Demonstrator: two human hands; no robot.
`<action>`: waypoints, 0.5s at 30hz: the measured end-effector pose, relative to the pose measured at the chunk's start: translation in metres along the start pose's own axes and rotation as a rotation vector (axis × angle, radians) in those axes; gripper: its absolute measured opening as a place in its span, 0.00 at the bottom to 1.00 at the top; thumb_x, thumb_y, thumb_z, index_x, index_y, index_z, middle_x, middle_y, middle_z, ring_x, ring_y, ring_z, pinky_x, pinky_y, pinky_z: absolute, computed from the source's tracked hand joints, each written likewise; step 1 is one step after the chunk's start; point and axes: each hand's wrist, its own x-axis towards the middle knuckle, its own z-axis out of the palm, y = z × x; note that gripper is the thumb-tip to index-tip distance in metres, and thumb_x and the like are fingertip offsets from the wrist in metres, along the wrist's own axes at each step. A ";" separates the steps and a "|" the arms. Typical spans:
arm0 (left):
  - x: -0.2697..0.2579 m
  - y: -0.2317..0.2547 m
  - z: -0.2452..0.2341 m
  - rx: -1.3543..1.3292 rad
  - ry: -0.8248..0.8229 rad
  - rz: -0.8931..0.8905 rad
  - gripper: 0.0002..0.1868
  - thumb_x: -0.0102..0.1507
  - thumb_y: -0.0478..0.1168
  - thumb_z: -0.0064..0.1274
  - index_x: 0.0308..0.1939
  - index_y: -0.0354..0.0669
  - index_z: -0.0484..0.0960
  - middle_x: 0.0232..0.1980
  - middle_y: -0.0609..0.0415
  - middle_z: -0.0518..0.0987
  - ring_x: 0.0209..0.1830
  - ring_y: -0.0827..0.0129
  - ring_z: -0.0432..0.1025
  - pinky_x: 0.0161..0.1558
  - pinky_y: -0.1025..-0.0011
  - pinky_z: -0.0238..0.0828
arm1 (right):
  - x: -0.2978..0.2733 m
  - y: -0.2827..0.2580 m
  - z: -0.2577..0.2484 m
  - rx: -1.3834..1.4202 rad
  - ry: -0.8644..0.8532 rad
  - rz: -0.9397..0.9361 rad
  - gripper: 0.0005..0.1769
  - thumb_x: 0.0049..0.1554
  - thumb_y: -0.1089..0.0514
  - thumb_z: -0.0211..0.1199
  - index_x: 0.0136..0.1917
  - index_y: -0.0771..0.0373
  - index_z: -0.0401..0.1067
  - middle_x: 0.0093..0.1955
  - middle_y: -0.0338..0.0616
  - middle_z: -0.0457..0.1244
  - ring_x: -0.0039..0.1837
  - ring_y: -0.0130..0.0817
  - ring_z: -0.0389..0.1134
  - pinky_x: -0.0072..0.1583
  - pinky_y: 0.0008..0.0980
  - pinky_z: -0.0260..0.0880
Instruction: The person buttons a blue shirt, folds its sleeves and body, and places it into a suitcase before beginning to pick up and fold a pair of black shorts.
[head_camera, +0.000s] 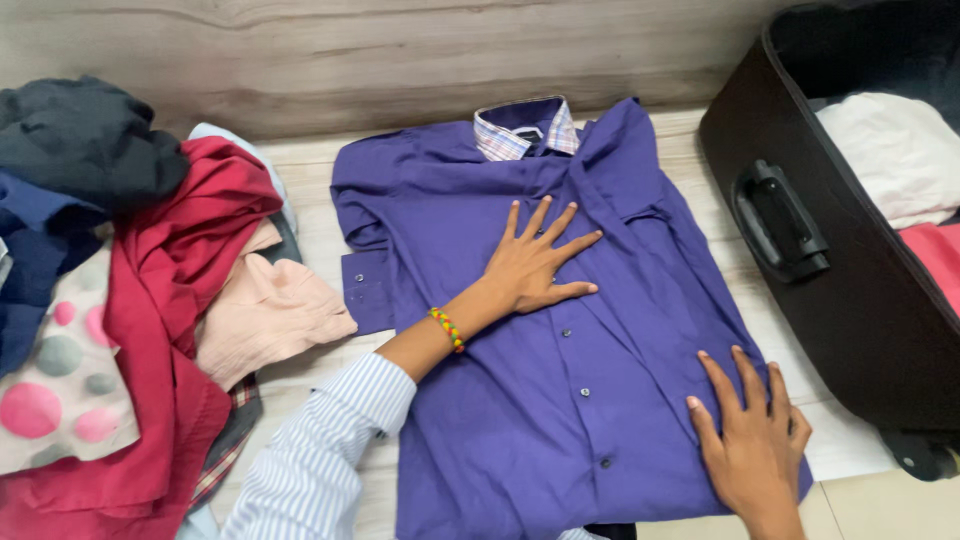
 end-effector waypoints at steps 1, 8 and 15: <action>0.006 0.005 0.001 -0.009 -0.017 -0.011 0.44 0.61 0.78 0.37 0.78 0.70 0.58 0.82 0.43 0.50 0.82 0.38 0.39 0.72 0.29 0.27 | 0.005 0.012 0.003 -0.023 0.002 -0.024 0.33 0.58 0.35 0.49 0.76 0.38 0.60 0.82 0.43 0.47 0.84 0.53 0.40 0.73 0.57 0.40; -0.038 -0.009 -0.029 -0.384 0.287 0.020 0.40 0.68 0.61 0.50 0.76 0.39 0.62 0.79 0.35 0.58 0.79 0.37 0.54 0.76 0.50 0.52 | 0.019 0.067 0.014 0.001 -0.028 -0.060 0.35 0.59 0.34 0.47 0.77 0.38 0.58 0.84 0.44 0.47 0.83 0.56 0.41 0.74 0.62 0.40; -0.174 -0.067 -0.091 0.065 0.166 -0.547 0.31 0.59 0.50 0.63 0.55 0.30 0.73 0.53 0.37 0.72 0.52 0.46 0.68 0.51 0.57 0.70 | 0.036 -0.011 -0.041 0.001 0.101 -0.225 0.37 0.59 0.33 0.46 0.78 0.40 0.58 0.82 0.43 0.51 0.85 0.53 0.46 0.74 0.72 0.44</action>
